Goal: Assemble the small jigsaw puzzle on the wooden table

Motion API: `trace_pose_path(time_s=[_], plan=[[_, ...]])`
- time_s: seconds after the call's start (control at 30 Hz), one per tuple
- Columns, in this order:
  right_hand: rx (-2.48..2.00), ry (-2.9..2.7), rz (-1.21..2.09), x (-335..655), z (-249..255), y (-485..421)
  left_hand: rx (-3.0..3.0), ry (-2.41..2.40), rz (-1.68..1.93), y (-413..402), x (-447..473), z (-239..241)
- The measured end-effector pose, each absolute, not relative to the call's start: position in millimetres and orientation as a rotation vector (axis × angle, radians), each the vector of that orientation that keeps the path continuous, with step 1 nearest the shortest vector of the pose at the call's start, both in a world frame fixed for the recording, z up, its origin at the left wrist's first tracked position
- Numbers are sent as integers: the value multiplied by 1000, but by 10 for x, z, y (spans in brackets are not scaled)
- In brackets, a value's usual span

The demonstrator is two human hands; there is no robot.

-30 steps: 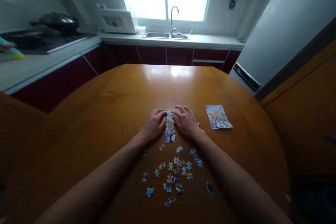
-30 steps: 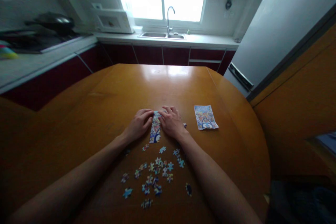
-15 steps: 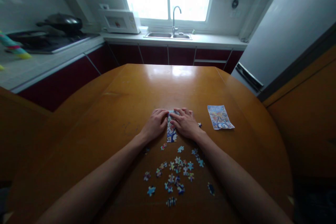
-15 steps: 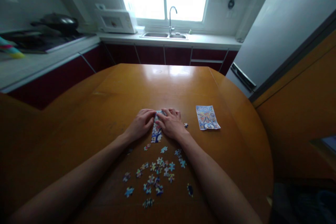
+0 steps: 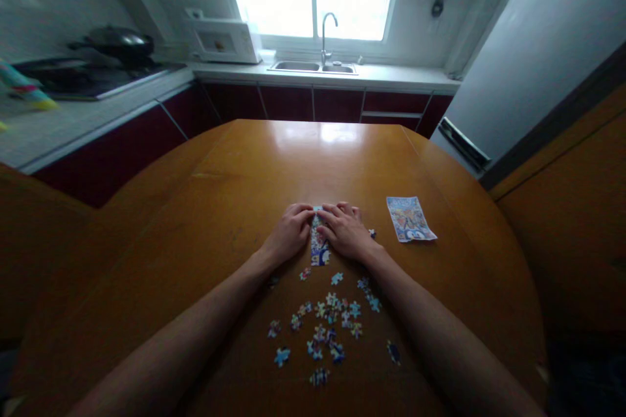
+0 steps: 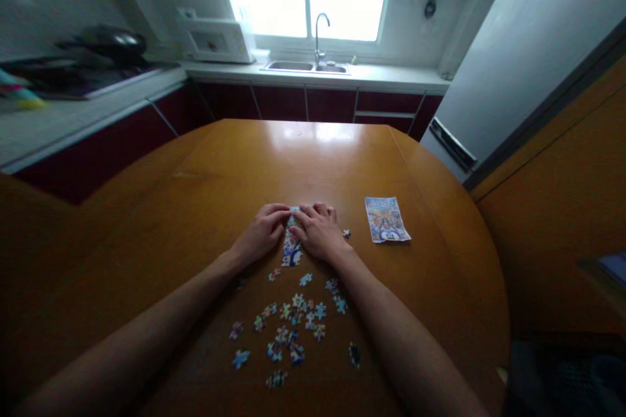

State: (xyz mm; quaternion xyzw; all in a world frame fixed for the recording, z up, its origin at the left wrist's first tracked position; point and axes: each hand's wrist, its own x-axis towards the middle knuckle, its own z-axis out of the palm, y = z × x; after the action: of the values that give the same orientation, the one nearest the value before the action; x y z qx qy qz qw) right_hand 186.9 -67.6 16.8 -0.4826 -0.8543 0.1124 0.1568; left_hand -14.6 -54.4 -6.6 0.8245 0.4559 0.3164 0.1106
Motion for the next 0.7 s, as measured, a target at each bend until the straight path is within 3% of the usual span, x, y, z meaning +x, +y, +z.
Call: trace_pose_path(time_s=[0.7], plan=[[-1395,-2411,304,1863,160,-665,2503,1298,875,-565,-126,-11]])
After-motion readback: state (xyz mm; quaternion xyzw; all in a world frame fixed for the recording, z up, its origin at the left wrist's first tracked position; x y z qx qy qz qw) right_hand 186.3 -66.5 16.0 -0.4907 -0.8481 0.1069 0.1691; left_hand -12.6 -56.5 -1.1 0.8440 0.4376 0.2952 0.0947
